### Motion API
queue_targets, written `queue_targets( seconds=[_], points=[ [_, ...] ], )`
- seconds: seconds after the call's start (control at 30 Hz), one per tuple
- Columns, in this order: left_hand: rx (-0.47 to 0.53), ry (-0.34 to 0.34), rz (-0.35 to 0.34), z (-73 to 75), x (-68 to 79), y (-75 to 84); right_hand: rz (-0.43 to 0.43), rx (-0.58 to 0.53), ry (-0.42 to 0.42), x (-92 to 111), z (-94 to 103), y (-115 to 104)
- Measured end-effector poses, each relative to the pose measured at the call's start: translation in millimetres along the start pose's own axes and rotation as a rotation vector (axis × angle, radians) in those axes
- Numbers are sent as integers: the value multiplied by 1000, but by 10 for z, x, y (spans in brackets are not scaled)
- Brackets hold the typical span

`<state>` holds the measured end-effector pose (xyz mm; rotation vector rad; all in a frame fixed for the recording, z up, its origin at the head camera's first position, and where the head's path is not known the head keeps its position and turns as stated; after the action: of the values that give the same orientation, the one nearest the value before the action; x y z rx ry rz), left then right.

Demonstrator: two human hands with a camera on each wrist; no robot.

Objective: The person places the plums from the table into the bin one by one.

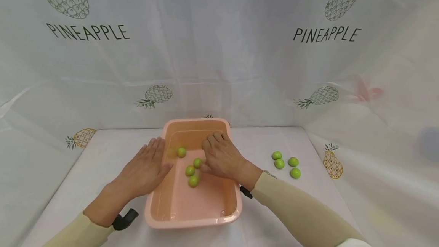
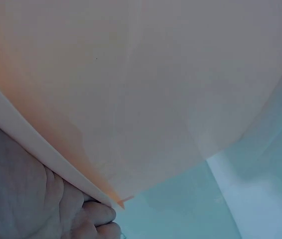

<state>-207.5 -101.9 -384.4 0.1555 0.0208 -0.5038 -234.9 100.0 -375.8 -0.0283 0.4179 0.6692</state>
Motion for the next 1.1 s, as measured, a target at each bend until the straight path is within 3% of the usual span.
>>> queue_targets(
  seconds=[0.3,0.53,0.8,1.1],
  points=[
    [11,-1,2,25,6,2,-172,-82,219,101,154,166],
    [12,-15,9,11,4,3,-251,-129,347,222,265,339],
    [-1,-14,7,19,10,-3,-343,-110,478,554,261,739],
    [-9,-9,6,0,-3,-18,-412,30,428,1149,-41,1201]
  ],
)
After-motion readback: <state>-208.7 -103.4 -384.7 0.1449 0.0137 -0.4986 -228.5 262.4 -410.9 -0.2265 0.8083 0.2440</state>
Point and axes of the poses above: each hand's wrist, its own x-axis away from the middle knuckle, its own z-axis out of the back of the hand, y = z × x, the point moved 7 cm from there along -x, towards the middle knuckle, and after that the axes turned 8 degrees about -z, right-handed, at the moved point
